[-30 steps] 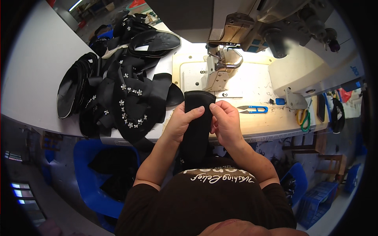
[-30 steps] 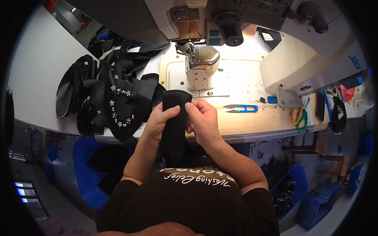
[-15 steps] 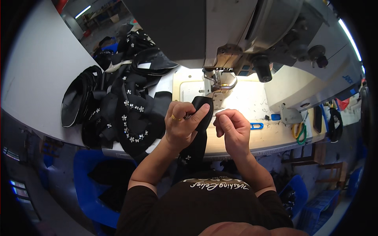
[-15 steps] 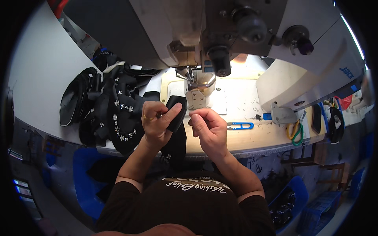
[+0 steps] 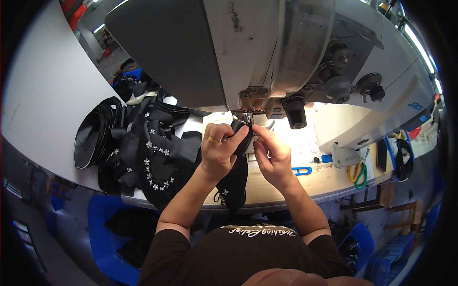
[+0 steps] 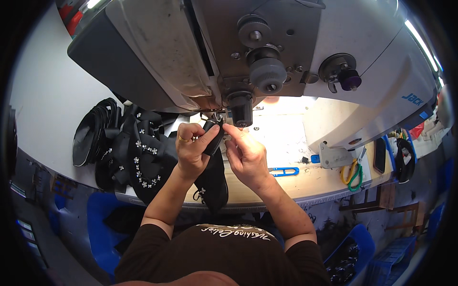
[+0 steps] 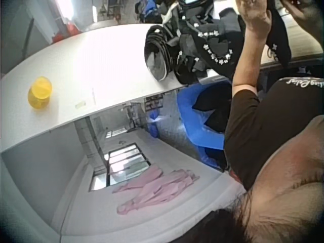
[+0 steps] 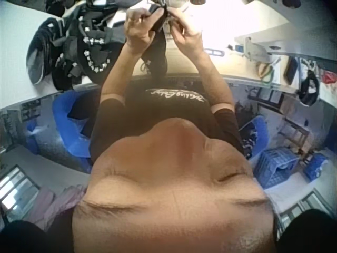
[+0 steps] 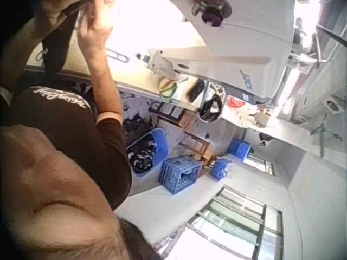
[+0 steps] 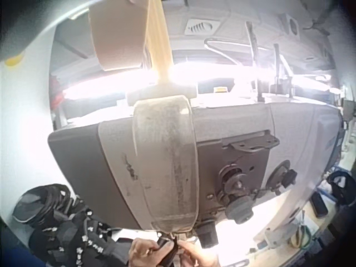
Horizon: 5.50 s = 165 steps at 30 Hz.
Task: The person stitches fabric shoe upper components using a sewing machine, trims excess material and threads with scissors, and places the finished pieces into a blue plastic bin.
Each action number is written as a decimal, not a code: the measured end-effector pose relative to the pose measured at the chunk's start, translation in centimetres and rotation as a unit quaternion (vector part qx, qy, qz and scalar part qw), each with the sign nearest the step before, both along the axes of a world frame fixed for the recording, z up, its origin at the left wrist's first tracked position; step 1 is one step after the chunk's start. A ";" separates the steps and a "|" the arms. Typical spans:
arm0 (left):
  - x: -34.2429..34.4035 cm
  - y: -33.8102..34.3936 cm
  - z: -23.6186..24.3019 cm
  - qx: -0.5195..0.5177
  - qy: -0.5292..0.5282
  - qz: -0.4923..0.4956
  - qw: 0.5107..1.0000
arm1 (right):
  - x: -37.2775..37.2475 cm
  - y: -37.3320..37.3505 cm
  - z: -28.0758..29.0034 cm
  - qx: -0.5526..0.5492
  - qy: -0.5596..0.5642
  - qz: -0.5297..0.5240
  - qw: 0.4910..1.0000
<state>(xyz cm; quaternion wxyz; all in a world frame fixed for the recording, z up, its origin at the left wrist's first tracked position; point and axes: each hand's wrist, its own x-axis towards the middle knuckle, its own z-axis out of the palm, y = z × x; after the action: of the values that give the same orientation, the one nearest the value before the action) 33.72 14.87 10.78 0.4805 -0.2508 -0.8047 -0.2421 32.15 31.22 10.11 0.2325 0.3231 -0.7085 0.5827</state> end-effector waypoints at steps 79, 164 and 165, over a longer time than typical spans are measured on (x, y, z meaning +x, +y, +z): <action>42.1 -13.3 1.6 0.692 -0.148 0.115 0.697 | 11.4 -17.8 -6.6 0.204 -0.447 0.498 0.714; 6.1 -2.0 4.9 0.011 -0.357 -0.102 0.929 | 4.5 2.5 1.7 0.017 -0.146 0.012 0.989; 5.9 -1.5 4.9 0.012 -0.331 -0.100 0.938 | 4.7 2.7 2.5 0.016 -0.145 0.013 0.989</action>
<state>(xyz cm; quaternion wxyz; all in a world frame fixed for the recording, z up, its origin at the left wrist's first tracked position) 39.61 13.38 15.72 0.1630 -0.2295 -0.8862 -0.3680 36.82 33.97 12.64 0.1146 0.2480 -0.7398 0.6149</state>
